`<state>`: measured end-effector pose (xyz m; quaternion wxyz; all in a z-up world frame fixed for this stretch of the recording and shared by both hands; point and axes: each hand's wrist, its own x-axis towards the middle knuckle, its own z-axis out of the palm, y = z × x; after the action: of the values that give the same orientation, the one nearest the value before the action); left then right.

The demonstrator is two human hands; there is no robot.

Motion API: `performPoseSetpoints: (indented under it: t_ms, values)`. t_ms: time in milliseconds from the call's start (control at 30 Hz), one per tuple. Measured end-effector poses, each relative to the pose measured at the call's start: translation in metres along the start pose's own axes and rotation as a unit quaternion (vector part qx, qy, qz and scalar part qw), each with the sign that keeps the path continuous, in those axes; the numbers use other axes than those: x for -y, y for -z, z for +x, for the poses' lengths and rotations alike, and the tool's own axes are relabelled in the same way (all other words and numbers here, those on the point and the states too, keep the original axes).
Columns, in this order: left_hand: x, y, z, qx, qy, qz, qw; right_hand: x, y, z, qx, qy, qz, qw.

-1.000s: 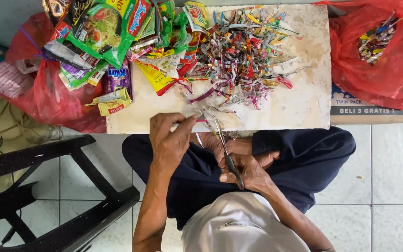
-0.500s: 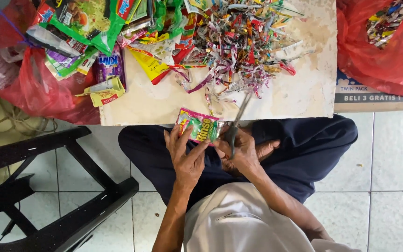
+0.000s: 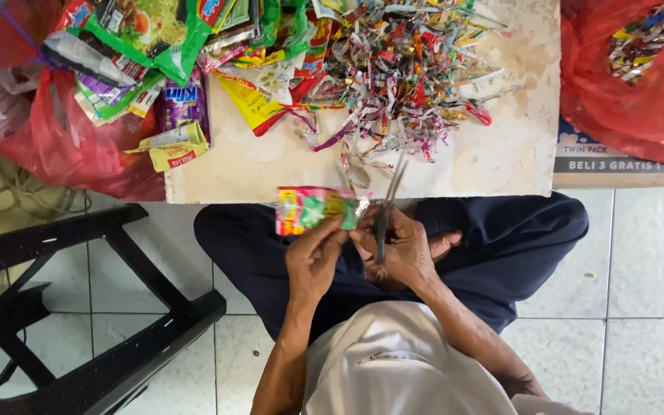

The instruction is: Cutting plastic snack wrappers into thin strips using scissors to create shredded material.

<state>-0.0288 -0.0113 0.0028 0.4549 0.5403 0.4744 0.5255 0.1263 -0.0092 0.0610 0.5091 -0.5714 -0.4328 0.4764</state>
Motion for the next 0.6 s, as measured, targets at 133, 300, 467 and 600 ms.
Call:
performPoseSetpoints:
  t_ms: [133, 300, 467, 600]
  values:
    - [0.011, -0.012, 0.009, -0.063, 0.047, -0.069, 0.995, -0.021, 0.020, -0.014, 0.017, -0.023, -0.057, 0.998]
    - [-0.008, -0.024, 0.019, -0.121, 0.057, -0.081, 0.988, -0.041, 0.021, -0.041, 0.107, -0.047, 0.030, 0.993]
    - [-0.005, -0.030, 0.021, -0.115, 0.062, -0.130, 0.983, -0.036, 0.023, -0.043, 0.146, -0.063, -0.041, 0.987]
    - [-0.001, -0.033, 0.018, -0.123, 0.061, -0.073, 0.988, -0.038, 0.022, -0.032, 0.161, -0.047, -0.053, 0.984]
